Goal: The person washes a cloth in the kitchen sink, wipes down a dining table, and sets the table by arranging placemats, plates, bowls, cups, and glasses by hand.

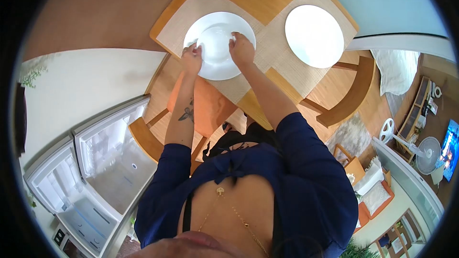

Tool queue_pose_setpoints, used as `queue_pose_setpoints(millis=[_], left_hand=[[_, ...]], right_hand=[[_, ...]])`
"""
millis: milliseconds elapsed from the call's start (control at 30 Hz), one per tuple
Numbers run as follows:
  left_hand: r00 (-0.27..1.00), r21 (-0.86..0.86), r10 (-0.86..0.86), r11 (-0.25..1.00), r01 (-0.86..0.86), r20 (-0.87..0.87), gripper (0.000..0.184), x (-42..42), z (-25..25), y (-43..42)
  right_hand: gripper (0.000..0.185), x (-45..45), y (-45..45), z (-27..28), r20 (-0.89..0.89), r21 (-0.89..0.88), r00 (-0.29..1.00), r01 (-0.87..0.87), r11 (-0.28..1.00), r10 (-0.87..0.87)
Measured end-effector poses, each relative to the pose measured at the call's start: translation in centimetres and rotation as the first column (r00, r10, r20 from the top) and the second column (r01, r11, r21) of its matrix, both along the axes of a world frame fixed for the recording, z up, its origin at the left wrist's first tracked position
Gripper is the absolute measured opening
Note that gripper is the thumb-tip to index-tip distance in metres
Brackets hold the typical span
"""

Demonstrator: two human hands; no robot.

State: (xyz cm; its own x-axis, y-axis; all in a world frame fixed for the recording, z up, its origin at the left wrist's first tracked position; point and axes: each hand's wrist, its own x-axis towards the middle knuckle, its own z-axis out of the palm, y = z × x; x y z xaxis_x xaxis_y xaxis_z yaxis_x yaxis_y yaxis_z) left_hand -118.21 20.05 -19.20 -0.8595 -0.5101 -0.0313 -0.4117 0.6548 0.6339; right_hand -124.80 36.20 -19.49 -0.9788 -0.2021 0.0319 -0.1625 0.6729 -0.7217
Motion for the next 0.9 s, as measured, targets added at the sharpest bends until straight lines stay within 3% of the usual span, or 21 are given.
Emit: queue_pose_setpoints(millis=[133,167,233,267,300,333,367,433,467,533,633,700,900], left_hand=[[0.995,0.146,0.072,0.987,-0.061,-0.074,0.029,0.8,-4.5,-1.9],[0.995,0.209,0.097,0.974,-0.092,-0.016,0.032,1.0,-6.1,-3.0],[0.969,0.325,0.239,0.913,-0.247,0.067,0.041,0.8,-3.1,-1.8],[0.971,0.327,0.228,0.915,-0.237,0.068,0.041,1.1,-1.8,-1.6],[0.963,0.42,0.262,0.869,-0.262,0.059,0.044,1.3,-1.0,-1.5],[0.952,0.506,0.301,0.813,-0.287,0.057,0.047,2.1,-0.5,-1.4],[0.957,0.465,0.289,0.843,-0.269,0.03,0.049,3.1,0.0,-1.1],[0.965,0.426,0.261,0.875,-0.232,-0.012,0.048,6.0,-3.6,-3.2],[0.972,0.384,0.229,0.903,-0.193,-0.049,0.048,7.5,-4.8,-3.7],[0.933,0.444,0.336,0.822,-0.357,0.128,0.044,10.3,-1.5,-1.3],[0.958,0.48,0.239,0.829,-0.287,0.16,0.04,15.5,-2.3,0.4],[0.957,0.474,0.143,0.844,-0.251,0.253,0.039,19.3,-3.2,1.7],[0.893,0.607,-0.036,0.746,-0.275,0.448,0.042,29.9,-3.5,6.2]], right_hand=[[0.021,-0.3,-0.1,0.2,0.002,-0.085,1.0,-0.016,0.996,0.016],[0.021,-0.2,0.0,0.2,-0.087,-0.129,0.996,0.012,0.992,-0.023],[0.021,-1.0,1.6,1.0,-0.083,-0.151,0.993,0.069,0.986,-0.082],[0.022,-1.3,2.8,1.1,-0.074,-0.175,0.989,0.112,0.978,-0.126],[0.026,-2.2,4.7,0.0,0.11,-0.282,0.976,0.211,0.936,-0.187],[0.023,-3.0,6.9,1.3,0.233,-0.251,0.925,0.356,0.9,-0.301],[0.026,-3.9,9.4,1.9,0.304,-0.353,0.881,0.458,0.816,-0.363],[0.033,-5.6,15.1,2.4,0.209,-0.286,0.848,0.529,0.799,-0.487],[0.033,-6.3,18.0,1.5,0.208,-0.358,0.817,0.575,0.736,-0.537],[0.03,-6.9,22.1,1.8,0.195,-0.329,0.732,0.676,0.66,-0.653],[0.029,-7.5,25.6,1.3,0.172,-0.264,0.691,0.719,0.643,-0.702],[0.03,-7.6,26.2,0.8,0.28,-0.303,0.605,0.792,0.53,-0.745],[0.037,-7.7,26.4,-0.2,0.27,-0.197,0.59,0.807,0.557,-0.76]])
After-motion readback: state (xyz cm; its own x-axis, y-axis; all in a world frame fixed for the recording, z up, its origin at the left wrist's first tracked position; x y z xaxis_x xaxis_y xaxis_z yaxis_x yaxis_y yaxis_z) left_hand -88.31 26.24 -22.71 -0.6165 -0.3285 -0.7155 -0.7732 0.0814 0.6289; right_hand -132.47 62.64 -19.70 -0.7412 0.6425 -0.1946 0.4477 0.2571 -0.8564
